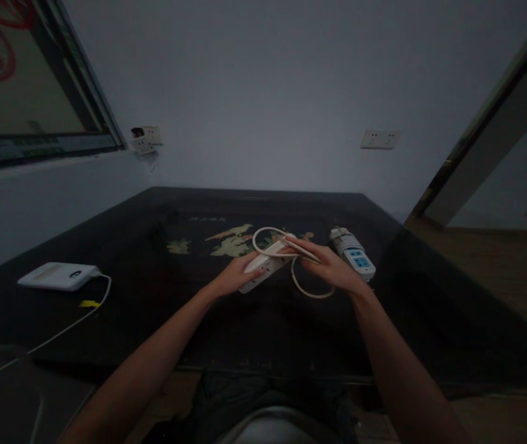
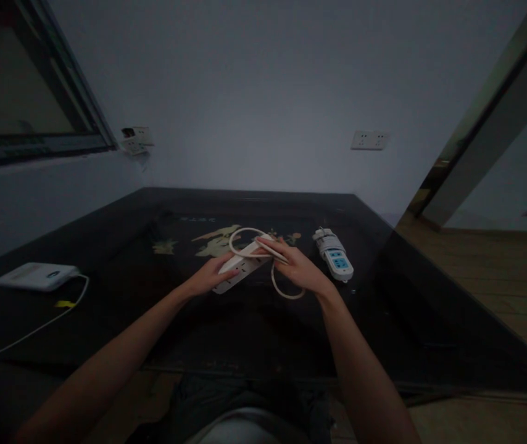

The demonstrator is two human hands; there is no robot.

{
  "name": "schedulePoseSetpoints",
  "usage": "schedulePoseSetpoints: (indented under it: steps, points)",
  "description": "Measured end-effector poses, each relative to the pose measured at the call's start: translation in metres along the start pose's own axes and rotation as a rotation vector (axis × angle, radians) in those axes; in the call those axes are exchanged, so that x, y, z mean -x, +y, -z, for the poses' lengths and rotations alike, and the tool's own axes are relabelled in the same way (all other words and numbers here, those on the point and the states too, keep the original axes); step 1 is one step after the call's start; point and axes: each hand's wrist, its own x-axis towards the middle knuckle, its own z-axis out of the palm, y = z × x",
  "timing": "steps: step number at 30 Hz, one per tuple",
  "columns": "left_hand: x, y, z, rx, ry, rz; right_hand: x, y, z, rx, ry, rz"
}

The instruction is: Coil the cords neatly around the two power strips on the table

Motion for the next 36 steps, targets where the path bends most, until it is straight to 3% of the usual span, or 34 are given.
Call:
schedulePoseSetpoints:
  steps: [5, 12, 21, 36]
  points:
    - [-0.003, -0.002, -0.003, 0.054, 0.121, 0.015, -0.003, 0.001, -0.005, 0.017, 0.116, 0.071]
    - [0.001, -0.001, -0.001, 0.016, 0.187, -0.012, 0.000, -0.005, 0.002, 0.106, 0.263, 0.149]
    - [0.000, 0.004, -0.009, 0.161, 0.184, -0.001, 0.000, -0.001, -0.007, -0.048, 0.066, 0.079]
    - [-0.002, 0.007, -0.019, 0.481, 0.254, 0.206, -0.010, -0.003, -0.049, 0.041, 0.217, 0.067]
